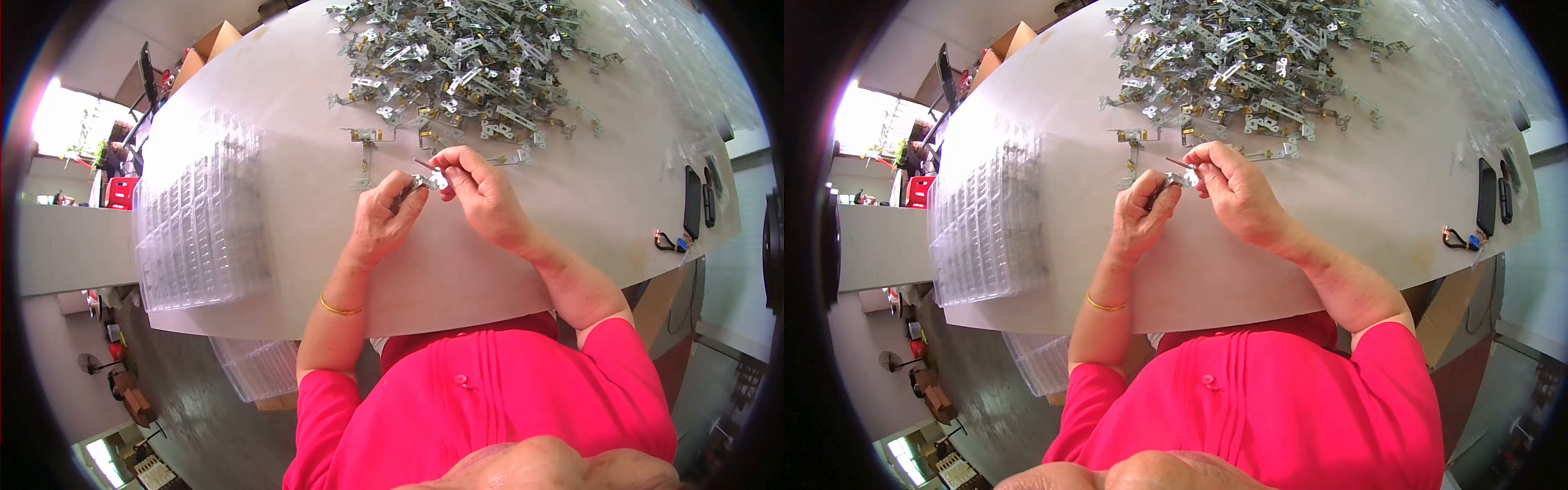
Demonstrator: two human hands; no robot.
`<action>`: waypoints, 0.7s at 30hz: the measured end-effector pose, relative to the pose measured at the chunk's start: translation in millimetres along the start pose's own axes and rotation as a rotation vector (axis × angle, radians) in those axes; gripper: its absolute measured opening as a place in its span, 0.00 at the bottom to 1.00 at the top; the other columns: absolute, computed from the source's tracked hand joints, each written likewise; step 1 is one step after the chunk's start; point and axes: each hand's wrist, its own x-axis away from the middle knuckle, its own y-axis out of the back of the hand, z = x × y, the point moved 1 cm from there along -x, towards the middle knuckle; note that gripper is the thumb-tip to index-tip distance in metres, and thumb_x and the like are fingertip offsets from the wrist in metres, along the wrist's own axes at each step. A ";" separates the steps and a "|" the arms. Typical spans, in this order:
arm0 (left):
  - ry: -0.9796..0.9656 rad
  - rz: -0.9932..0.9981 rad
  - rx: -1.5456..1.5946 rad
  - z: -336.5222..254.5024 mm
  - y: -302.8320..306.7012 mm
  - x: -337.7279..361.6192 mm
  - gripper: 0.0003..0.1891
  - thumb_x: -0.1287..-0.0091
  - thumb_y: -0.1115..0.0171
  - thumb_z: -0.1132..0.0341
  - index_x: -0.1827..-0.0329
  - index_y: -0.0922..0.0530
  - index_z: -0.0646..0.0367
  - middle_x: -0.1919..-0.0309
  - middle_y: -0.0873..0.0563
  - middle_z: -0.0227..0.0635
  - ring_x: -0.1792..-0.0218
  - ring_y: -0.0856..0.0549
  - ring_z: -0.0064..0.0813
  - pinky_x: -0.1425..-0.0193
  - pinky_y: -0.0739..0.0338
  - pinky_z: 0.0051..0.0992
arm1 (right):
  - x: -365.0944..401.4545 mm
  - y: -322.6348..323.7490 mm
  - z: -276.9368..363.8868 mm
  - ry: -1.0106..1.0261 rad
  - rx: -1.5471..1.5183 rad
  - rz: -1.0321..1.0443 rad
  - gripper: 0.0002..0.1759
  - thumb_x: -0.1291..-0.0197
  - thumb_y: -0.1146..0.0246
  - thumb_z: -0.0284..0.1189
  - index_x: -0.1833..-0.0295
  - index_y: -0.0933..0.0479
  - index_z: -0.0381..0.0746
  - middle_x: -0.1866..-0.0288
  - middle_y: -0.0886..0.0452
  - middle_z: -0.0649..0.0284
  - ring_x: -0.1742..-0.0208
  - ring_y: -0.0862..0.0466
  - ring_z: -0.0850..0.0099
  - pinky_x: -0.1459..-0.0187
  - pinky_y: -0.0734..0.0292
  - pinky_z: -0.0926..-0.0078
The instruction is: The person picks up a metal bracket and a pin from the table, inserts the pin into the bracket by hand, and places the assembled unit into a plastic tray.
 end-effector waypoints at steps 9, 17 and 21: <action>-0.157 0.016 -0.098 -5.1 -9.3 1.4 0.10 0.36 0.31 0.72 0.69 0.26 0.60 0.82 0.32 0.29 0.81 0.35 0.20 0.77 0.37 0.25 | -1.1 2.3 -6.8 0.094 0.101 0.076 0.05 0.29 0.39 0.25 0.51 0.20 0.38 0.57 0.23 0.67 0.59 0.22 0.79 0.57 0.24 0.79; -0.193 -0.144 -0.179 -3.8 -10.5 0.4 0.10 0.37 0.31 0.73 0.69 0.26 0.60 0.82 0.27 0.32 0.83 0.32 0.24 0.77 0.33 0.25 | -1.5 4.0 -4.5 0.086 0.060 -0.025 0.04 0.28 0.39 0.26 0.52 0.21 0.38 0.61 0.21 0.70 0.62 0.23 0.82 0.57 0.24 0.80; -0.181 -0.088 -0.205 -14.6 -6.8 0.3 0.06 0.36 0.32 0.70 0.63 0.22 0.61 0.78 0.21 0.33 0.79 0.25 0.23 0.73 0.28 0.26 | 1.3 0.5 -0.7 -0.035 -0.099 0.063 0.04 0.26 0.40 0.27 0.52 0.22 0.38 0.62 0.18 0.70 0.63 0.21 0.83 0.59 0.22 0.81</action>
